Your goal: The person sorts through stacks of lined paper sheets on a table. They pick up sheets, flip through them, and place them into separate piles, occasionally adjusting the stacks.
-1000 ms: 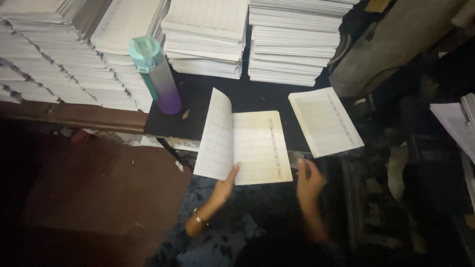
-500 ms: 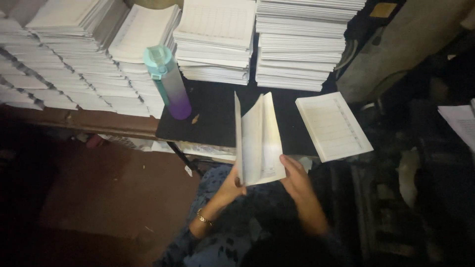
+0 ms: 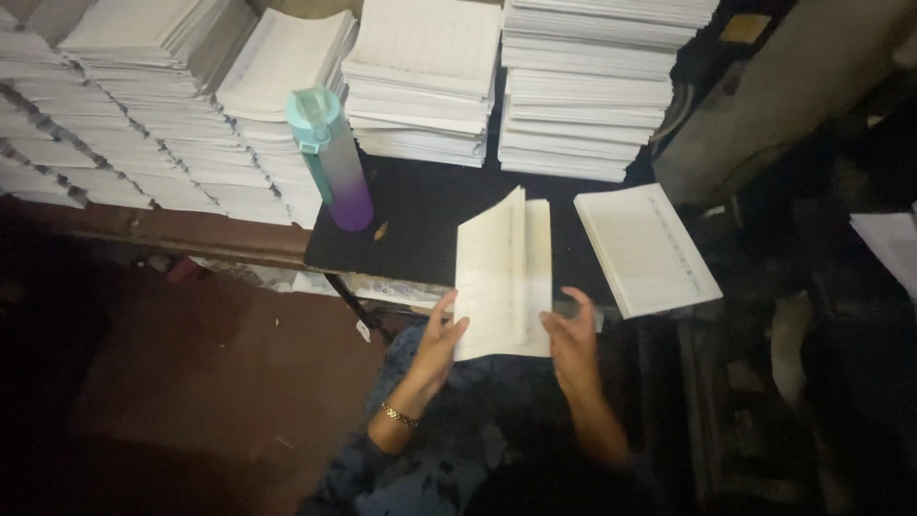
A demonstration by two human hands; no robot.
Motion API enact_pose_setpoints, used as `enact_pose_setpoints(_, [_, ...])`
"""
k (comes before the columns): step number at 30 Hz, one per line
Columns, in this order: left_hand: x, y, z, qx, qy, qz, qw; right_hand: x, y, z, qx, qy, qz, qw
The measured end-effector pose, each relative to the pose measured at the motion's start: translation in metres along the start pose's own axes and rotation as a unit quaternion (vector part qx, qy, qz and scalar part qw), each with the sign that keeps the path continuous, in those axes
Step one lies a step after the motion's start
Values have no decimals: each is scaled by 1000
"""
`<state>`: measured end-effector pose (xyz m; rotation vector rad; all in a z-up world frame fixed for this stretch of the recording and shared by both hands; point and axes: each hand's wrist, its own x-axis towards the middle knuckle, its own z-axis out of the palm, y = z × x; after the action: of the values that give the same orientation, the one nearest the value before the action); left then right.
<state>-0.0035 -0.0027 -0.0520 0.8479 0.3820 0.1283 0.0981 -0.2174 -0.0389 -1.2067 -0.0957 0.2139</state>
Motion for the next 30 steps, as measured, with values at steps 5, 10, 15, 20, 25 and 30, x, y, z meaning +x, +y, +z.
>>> enact_pose_setpoints(5, [2, 15, 3, 66, 33, 2, 997, -4, -34, 0, -163, -8, 23, 986])
enact_pose_setpoints(10, [0, 9, -5, 51, 25, -33, 998, -21, -55, 20, -157, 43, 94, 982])
enact_pose_setpoints(15, [0, 4, -8, -7, -19, -53, 998, -23, -54, 21, -185, 35, 98, 977])
enact_pose_setpoints(20, [-5, 23, 3, 67, -46, 12, 997, -7, -6, -13, -321, 31, -51, 945])
enact_pose_setpoints(25, [9, 63, 40, 180, -53, 151, 971, -21, -118, 71, -357, -17, -83, 930])
enact_pose_setpoints(30, [54, 106, 68, 291, -96, 298, 904, 9, -145, 91, -409, 61, -301, 859])
